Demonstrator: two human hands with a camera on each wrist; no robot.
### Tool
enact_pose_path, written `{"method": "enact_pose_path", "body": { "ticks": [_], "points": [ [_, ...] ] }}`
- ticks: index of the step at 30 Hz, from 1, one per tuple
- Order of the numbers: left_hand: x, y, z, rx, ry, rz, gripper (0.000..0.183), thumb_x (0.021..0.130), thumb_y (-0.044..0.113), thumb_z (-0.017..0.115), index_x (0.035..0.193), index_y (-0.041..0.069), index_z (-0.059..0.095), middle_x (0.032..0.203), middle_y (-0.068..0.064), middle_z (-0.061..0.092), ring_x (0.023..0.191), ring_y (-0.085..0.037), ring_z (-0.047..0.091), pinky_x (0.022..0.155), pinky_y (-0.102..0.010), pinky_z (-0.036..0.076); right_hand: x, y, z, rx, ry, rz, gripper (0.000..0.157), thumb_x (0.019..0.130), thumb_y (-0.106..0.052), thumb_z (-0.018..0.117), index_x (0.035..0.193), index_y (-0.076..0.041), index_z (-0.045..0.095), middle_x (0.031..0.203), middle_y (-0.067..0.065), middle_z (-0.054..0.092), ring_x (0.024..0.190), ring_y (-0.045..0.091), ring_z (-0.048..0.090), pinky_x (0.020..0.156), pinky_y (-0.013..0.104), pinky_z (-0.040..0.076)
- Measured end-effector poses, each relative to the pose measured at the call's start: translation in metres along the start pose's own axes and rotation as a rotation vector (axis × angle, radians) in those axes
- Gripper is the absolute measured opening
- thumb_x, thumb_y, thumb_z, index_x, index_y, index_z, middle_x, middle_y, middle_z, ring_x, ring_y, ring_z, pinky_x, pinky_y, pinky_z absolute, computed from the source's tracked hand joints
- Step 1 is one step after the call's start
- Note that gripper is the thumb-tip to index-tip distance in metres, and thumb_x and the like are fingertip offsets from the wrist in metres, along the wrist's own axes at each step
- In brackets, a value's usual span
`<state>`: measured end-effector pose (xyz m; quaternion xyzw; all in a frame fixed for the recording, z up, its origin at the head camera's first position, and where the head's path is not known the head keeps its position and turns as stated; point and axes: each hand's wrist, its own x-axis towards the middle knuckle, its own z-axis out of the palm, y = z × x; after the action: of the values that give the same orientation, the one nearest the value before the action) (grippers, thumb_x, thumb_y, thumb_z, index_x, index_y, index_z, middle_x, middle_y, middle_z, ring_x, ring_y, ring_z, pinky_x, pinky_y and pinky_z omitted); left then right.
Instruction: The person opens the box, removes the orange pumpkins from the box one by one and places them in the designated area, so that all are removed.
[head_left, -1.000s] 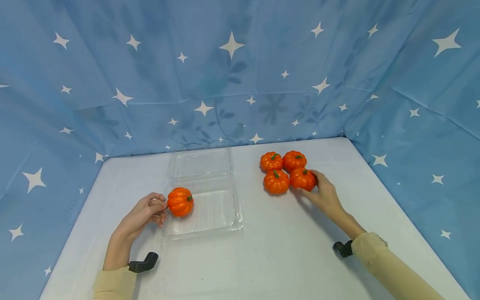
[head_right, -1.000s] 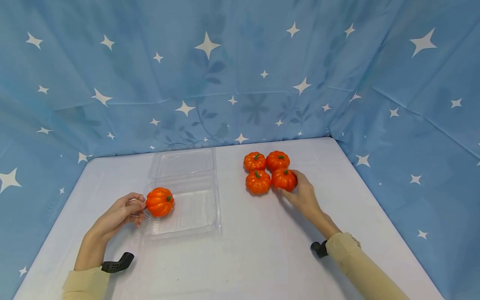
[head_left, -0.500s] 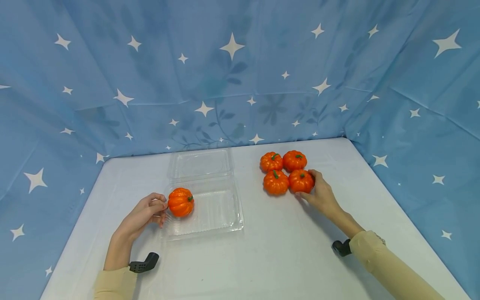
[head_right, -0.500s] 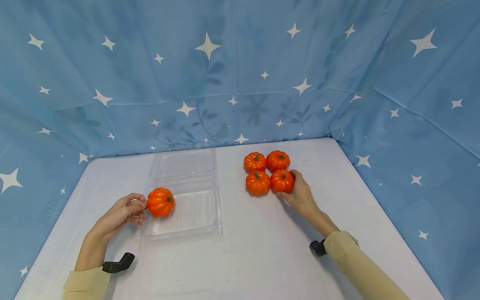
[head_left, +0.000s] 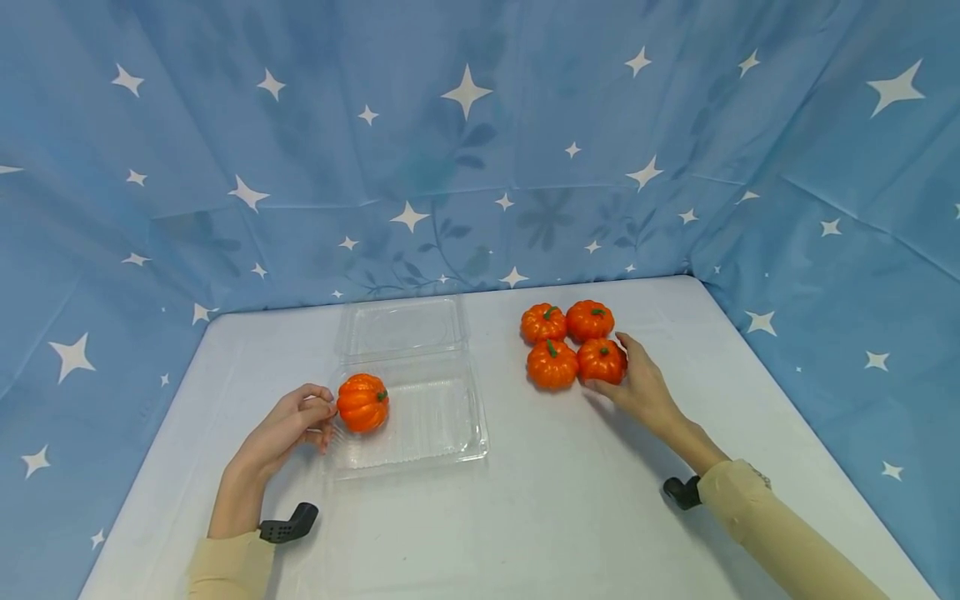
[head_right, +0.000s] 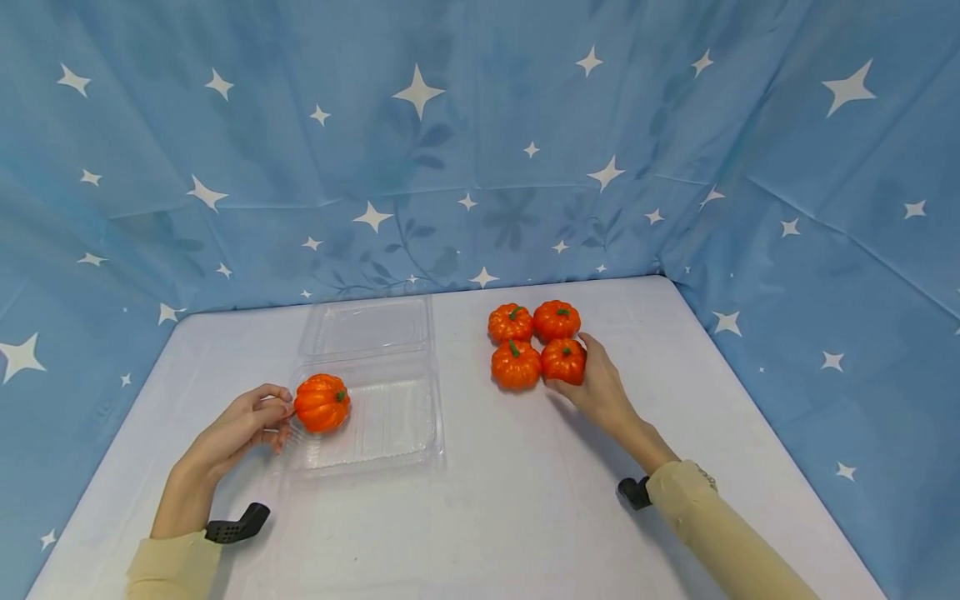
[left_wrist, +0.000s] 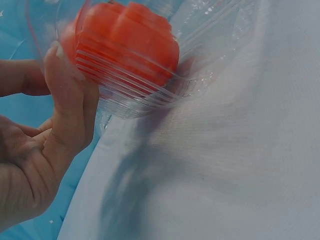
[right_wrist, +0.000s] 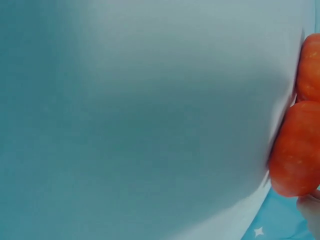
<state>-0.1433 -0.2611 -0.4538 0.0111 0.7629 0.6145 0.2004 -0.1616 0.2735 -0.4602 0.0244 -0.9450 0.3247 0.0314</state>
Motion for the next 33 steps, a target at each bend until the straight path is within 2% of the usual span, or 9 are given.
{"method": "enact_pose_path", "body": {
  "ticks": [8,16,25,33],
  "points": [
    [-0.001,0.002,0.000,-0.015,-0.004,0.003,0.027,0.105,0.009,0.049,0.123,-0.008,0.038,0.085,-0.009,0.062,0.065,-0.017,0.059,0.059,-0.031,0.058,0.000,-0.014,0.001,0.018,0.070,-0.102,0.091,0.085,-0.021,0.085,0.151,0.009,0.031,0.151,0.033,0.041,0.139,0.050,0.043,0.114,0.067,0.037],
    [0.000,0.000,0.000,-0.010,-0.002,-0.004,0.024,0.105,0.009,0.048,0.121,-0.006,0.039,0.082,-0.008,0.062,0.063,-0.017,0.059,0.059,-0.032,0.058,-0.004,-0.028,0.004,0.024,0.095,-0.189,0.085,0.084,-0.013,0.084,0.149,0.010,0.034,0.147,0.032,0.046,0.136,0.048,0.046,0.112,0.065,0.040],
    [-0.001,0.001,0.001,-0.019,-0.010,-0.001,0.024,0.105,0.010,0.049,0.121,-0.005,0.039,0.079,-0.006,0.061,0.063,-0.018,0.058,0.058,-0.032,0.058,-0.005,-0.043,0.007,0.032,0.095,-0.249,0.081,0.084,-0.015,0.085,0.149,0.005,0.040,0.148,0.026,0.049,0.137,0.044,0.048,0.112,0.063,0.041],
    [-0.001,0.001,0.001,-0.024,-0.006,-0.009,0.022,0.106,0.009,0.048,0.120,-0.004,0.039,0.078,-0.005,0.062,0.062,-0.017,0.059,0.058,-0.032,0.058,-0.006,-0.055,0.012,0.062,0.116,-0.321,0.080,0.082,-0.014,0.087,0.146,0.005,0.043,0.139,0.024,0.057,0.130,0.041,0.054,0.112,0.061,0.043]
  ]
}}
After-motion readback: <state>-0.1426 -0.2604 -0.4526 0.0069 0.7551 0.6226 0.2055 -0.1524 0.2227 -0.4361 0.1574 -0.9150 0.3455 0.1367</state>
